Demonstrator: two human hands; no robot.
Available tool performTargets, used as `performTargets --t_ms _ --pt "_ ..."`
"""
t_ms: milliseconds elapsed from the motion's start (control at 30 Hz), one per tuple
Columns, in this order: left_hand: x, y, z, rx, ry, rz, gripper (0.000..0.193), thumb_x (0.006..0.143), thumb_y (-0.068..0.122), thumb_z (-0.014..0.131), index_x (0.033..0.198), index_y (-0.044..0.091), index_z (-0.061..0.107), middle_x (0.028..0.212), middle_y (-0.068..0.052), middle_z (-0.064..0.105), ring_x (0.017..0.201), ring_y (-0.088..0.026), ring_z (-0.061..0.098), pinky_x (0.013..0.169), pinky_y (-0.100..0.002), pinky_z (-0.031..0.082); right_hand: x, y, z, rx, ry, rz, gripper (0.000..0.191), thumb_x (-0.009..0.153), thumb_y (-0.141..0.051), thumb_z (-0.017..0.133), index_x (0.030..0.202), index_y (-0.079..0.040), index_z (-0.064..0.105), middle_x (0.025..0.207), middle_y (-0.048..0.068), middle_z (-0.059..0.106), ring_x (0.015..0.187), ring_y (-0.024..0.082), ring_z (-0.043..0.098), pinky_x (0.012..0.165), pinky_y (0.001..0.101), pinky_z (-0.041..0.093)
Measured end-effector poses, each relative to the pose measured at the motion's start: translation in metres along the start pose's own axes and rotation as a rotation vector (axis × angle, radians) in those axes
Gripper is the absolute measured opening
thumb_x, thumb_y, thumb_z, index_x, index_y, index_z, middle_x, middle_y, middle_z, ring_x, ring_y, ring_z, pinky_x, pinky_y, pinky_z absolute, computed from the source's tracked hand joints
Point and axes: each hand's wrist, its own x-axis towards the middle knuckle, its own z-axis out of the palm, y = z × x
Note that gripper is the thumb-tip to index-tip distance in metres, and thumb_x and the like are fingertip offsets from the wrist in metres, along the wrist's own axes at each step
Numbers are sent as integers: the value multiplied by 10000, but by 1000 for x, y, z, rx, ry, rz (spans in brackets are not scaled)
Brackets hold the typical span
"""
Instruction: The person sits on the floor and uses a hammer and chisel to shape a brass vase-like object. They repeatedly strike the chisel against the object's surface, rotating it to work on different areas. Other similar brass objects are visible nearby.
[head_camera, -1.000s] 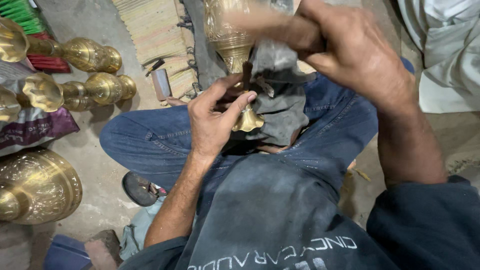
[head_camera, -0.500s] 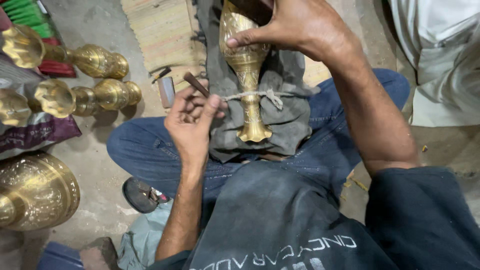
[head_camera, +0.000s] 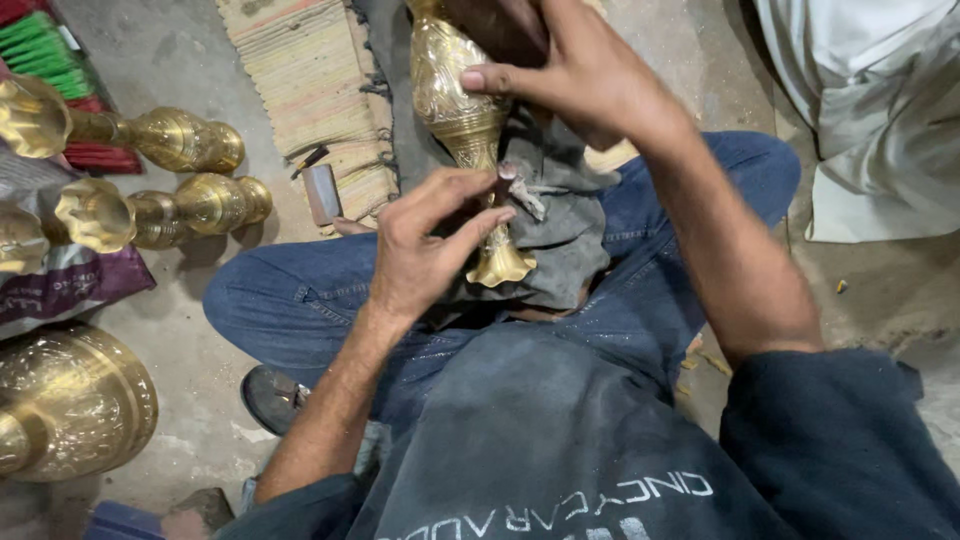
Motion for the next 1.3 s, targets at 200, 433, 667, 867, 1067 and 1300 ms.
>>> performTargets --t_ms 200,433,667,867,1067,1300 --pt "0 0 9 -264 31 -319 331 927 113 827 1215 0 709 1017 -81 787 899 -136 761 811 -260 616 -69 -33 -6 -177 175 -28 570 1001 -179 848 1404 -12 481 1276 241 649 1176 460 636 931 475 529" --pt "4 -1 9 -52 -60 -153 301 929 113 849 1175 -4 722 1022 -99 795 881 -137 771 780 -267 598 -99 -51 -20 -219 210 -81 483 864 53 746 1314 -16 583 1133 179 632 1102 360 653 934 429 524" --pt "5 3 10 -10 -51 -149 320 932 130 843 1194 -9 721 1008 -99 790 871 -143 777 778 -279 602 -107 -55 -27 -516 292 -107 353 835 36 759 1158 -6 623 1034 133 660 1019 338 645 872 434 483" --pt "5 1 11 -14 -41 -73 322 953 88 832 1232 -8 703 1072 -114 783 932 -159 782 810 -283 612 -110 -49 -35 -480 327 55 333 843 -17 819 1128 -48 650 939 83 659 895 294 621 788 425 461" --pt "2 0 14 -27 -32 -112 326 954 66 818 1246 -11 696 1071 -105 788 939 -150 788 817 -279 615 -112 -42 -33 -157 271 -33 354 872 65 755 1174 7 579 969 136 657 899 340 658 782 413 517" --pt "4 2 13 -50 -54 -136 325 949 70 823 1237 -15 702 1080 -111 784 952 -151 783 816 -281 617 -113 -42 -39 -512 197 -54 379 825 8 769 1152 -21 579 948 145 626 937 348 649 813 464 463"
